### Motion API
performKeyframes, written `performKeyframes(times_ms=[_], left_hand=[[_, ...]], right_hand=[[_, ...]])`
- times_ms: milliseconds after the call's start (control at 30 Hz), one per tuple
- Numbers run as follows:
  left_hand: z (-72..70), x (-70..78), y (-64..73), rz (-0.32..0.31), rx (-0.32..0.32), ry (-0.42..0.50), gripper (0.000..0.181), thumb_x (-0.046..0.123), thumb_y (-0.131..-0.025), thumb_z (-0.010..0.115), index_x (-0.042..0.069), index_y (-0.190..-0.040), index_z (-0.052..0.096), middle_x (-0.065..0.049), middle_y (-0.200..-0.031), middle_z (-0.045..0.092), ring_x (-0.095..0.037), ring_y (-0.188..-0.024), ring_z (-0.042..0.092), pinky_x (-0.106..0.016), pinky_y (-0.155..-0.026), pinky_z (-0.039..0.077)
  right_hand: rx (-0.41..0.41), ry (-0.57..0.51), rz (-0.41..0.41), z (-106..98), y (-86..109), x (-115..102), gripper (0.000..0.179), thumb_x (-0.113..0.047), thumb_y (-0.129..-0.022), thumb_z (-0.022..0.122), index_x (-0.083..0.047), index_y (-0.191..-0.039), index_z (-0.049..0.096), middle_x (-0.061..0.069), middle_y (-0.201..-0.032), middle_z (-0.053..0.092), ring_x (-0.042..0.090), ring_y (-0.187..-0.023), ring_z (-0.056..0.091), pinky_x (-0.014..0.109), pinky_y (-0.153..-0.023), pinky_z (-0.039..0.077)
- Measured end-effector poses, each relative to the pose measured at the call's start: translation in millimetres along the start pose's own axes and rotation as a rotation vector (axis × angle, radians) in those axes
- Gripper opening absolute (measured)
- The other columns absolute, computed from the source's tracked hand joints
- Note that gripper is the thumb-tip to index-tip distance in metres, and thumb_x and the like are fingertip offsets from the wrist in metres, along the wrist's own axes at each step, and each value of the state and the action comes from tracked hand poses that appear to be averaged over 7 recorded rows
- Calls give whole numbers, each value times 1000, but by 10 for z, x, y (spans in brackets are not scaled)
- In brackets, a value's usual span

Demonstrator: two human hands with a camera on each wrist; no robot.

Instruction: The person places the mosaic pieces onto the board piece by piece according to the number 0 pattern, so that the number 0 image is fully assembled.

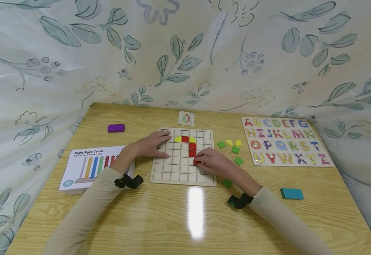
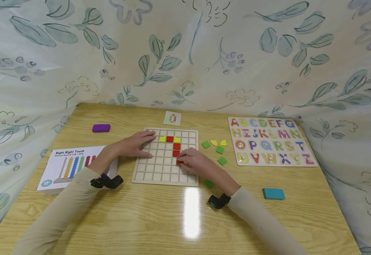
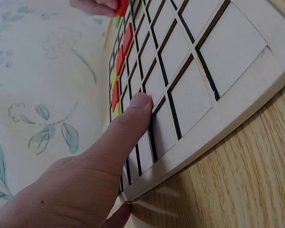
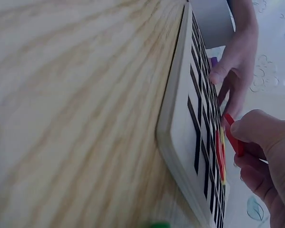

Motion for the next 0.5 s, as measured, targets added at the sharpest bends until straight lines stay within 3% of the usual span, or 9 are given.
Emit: performKeyframes(times_ms=[233,500], left_hand=[[3,-10,-13,-7,-7,10,87,49,-87,68,13,-154,26,-6,-165,14,-32,-153,5,-54,-122,16],[1,0,-6,-6,-18,12,87,49,-88,67,12,-155,25,-6,-165,13,-33,-153,4,-53,-123,14]], right_hand=[[-42,0,-34,84,-113,-26,19,-5,-79,77,-2,-98,74,8,-100,71,21,-94,64,27,-81,56],[-70,31,-4,114,-174,-31,16,-8,-82,75,-3,-97,74,7,-100,70,20,-93,63,27,-81,55]])
Point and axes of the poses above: each hand's wrist, its own y-axis away from the middle knuckle, its own z-axis out of the palm, x = y × z, the point moved 5 cm from there along -y, towards the middle knuckle
